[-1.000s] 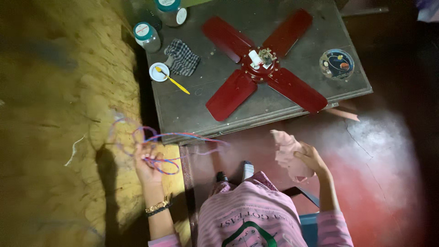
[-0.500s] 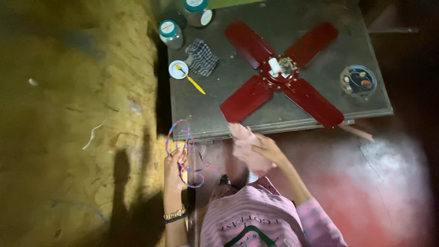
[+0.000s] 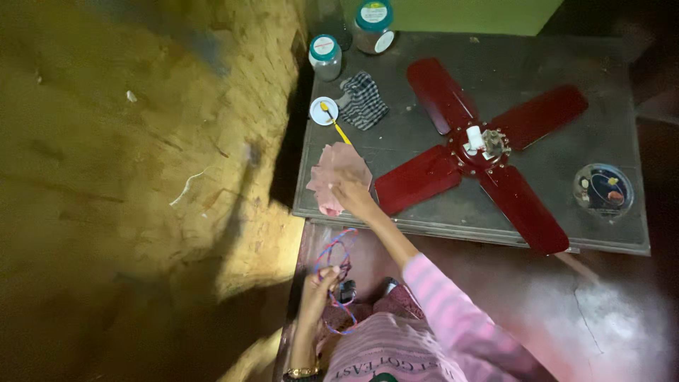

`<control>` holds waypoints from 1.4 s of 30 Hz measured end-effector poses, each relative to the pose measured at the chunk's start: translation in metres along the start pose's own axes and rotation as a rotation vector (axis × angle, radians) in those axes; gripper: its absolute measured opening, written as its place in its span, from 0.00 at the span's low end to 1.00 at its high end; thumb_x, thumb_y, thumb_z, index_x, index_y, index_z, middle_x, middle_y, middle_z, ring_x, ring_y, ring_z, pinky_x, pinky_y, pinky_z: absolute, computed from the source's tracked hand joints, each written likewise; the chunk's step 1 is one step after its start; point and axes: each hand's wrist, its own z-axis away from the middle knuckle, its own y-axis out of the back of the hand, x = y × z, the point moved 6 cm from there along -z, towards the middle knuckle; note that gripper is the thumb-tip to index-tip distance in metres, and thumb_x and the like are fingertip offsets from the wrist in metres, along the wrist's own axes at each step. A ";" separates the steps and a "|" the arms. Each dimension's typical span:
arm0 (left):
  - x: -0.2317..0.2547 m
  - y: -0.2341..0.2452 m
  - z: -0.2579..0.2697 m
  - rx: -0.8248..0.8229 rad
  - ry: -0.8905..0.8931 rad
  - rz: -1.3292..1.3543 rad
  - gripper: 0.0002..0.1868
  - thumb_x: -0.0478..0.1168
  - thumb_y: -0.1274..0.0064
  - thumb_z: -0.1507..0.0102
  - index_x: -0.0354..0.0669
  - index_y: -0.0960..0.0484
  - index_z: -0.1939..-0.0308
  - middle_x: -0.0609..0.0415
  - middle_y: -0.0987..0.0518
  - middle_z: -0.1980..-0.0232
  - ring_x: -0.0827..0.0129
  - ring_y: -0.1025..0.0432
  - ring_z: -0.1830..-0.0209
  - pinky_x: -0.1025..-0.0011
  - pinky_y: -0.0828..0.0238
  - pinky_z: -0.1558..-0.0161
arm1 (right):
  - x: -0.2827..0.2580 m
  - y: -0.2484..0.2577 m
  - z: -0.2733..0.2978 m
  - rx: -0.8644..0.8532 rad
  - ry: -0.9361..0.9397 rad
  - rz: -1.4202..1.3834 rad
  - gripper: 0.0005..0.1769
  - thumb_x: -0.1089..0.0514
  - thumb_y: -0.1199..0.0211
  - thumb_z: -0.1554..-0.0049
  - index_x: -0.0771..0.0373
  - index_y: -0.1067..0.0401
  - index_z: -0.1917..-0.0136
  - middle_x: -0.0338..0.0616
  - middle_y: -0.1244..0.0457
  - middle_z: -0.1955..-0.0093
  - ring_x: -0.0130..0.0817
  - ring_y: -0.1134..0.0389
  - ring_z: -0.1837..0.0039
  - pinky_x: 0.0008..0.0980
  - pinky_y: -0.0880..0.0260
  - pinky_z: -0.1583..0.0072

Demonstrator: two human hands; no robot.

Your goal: The person wipes the red ceiling fan with a cloth, then manipulates the internal wiring and components at the fan's hub. They open a drawer to retrieve a tool and continue adjusting the fan's internal parts.

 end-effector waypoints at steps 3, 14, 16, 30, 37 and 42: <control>0.012 -0.022 -0.011 -0.154 -0.143 0.002 0.24 0.52 0.48 0.30 0.52 0.34 0.78 0.70 0.38 0.78 0.85 0.46 0.78 0.78 0.53 0.74 | -0.017 0.022 0.073 -0.371 -0.153 -0.613 0.44 0.32 0.46 0.37 0.67 0.43 0.22 0.55 0.37 0.26 0.46 0.38 0.25 0.44 0.39 0.26; 0.061 -0.131 -0.020 -0.444 0.129 0.423 0.12 0.39 0.52 0.34 0.50 0.28 0.73 0.67 0.39 0.79 0.82 0.47 0.81 0.79 0.55 0.77 | 0.025 0.078 0.275 -0.374 -0.257 -1.153 0.55 0.40 0.23 0.52 0.59 0.48 0.22 0.43 0.41 0.28 0.37 0.37 0.30 0.38 0.38 0.34; 0.071 -0.144 -0.024 -0.461 0.157 0.703 0.14 0.39 0.54 0.32 0.52 0.32 0.74 0.67 0.43 0.78 0.81 0.50 0.81 0.79 0.56 0.78 | 0.029 0.075 0.290 -0.444 -0.098 -0.979 0.45 0.48 0.21 0.46 0.65 0.38 0.24 0.46 0.35 0.38 0.34 0.35 0.35 0.36 0.36 0.30; 0.110 -0.295 -0.009 -0.610 0.097 0.552 0.11 0.47 0.47 0.36 0.44 0.23 0.64 0.56 0.21 0.66 0.75 0.29 0.72 0.73 0.29 0.67 | 0.073 0.176 0.313 0.206 -0.243 -0.681 0.22 0.58 0.34 0.41 0.64 0.33 0.36 0.41 0.37 0.42 0.24 0.37 0.44 0.30 0.33 0.44; 0.145 -0.388 0.064 -1.255 -0.401 0.026 0.11 0.37 0.47 0.26 0.31 0.24 0.45 0.58 0.25 0.57 0.79 0.31 0.57 0.78 0.31 0.49 | 0.126 0.292 0.342 0.905 -0.350 -1.066 0.22 0.54 0.38 0.40 0.65 0.34 0.35 0.44 0.36 0.40 0.25 0.36 0.45 0.27 0.33 0.47; 0.169 -0.460 0.048 -1.361 -0.358 0.259 0.05 0.32 0.56 0.23 0.30 0.27 0.47 0.57 0.30 0.52 0.78 0.34 0.50 0.77 0.30 0.43 | 0.133 0.435 0.326 1.115 -0.235 -0.747 0.23 0.51 0.40 0.39 0.65 0.33 0.35 0.46 0.35 0.41 0.25 0.36 0.49 0.26 0.34 0.51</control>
